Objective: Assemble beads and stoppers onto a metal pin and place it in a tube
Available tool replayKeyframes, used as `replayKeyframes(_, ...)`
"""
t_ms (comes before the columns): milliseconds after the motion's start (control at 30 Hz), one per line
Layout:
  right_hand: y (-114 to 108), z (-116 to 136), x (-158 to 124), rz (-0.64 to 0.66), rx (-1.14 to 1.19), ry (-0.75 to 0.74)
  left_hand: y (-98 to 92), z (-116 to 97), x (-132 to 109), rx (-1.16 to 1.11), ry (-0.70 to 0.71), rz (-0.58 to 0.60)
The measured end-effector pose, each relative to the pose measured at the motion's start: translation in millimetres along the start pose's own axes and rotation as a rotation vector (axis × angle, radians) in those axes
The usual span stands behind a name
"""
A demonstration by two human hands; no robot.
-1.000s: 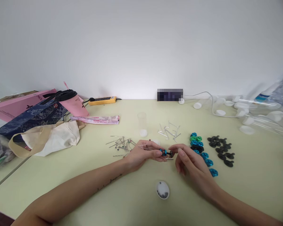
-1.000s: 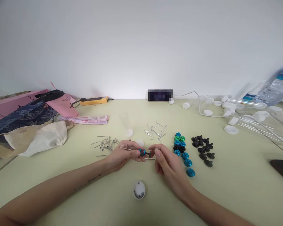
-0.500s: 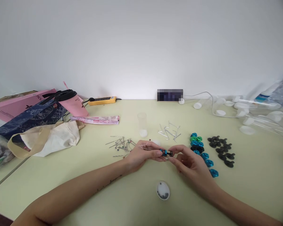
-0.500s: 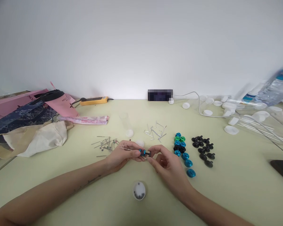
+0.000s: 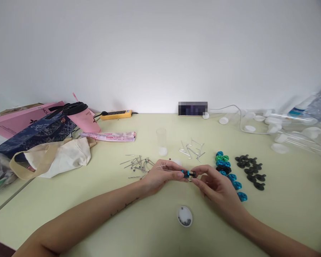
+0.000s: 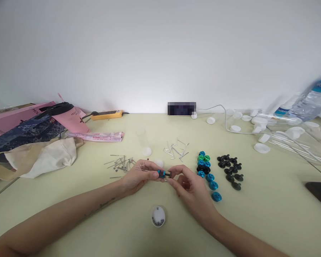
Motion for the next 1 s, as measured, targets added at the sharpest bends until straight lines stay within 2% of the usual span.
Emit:
replayKeyframes(367, 0.3, -0.1, 0.5, 0.007, 0.005, -0.010, 0.8, 0.6, 0.7, 0.029, -0.021, 0.019)
replayKeyframes(1000, -0.9, 2.9, -1.0, -0.010, -0.015, -0.041, 5.3, -4.1, 0.6, 0.054, 0.035, 0.044)
Point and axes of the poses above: each hand's wrist, its own x-axis towards the middle knuckle, its own y-axis out of the palm, z = x × y, the point moved 7 cm from there along x, towards the middle knuckle
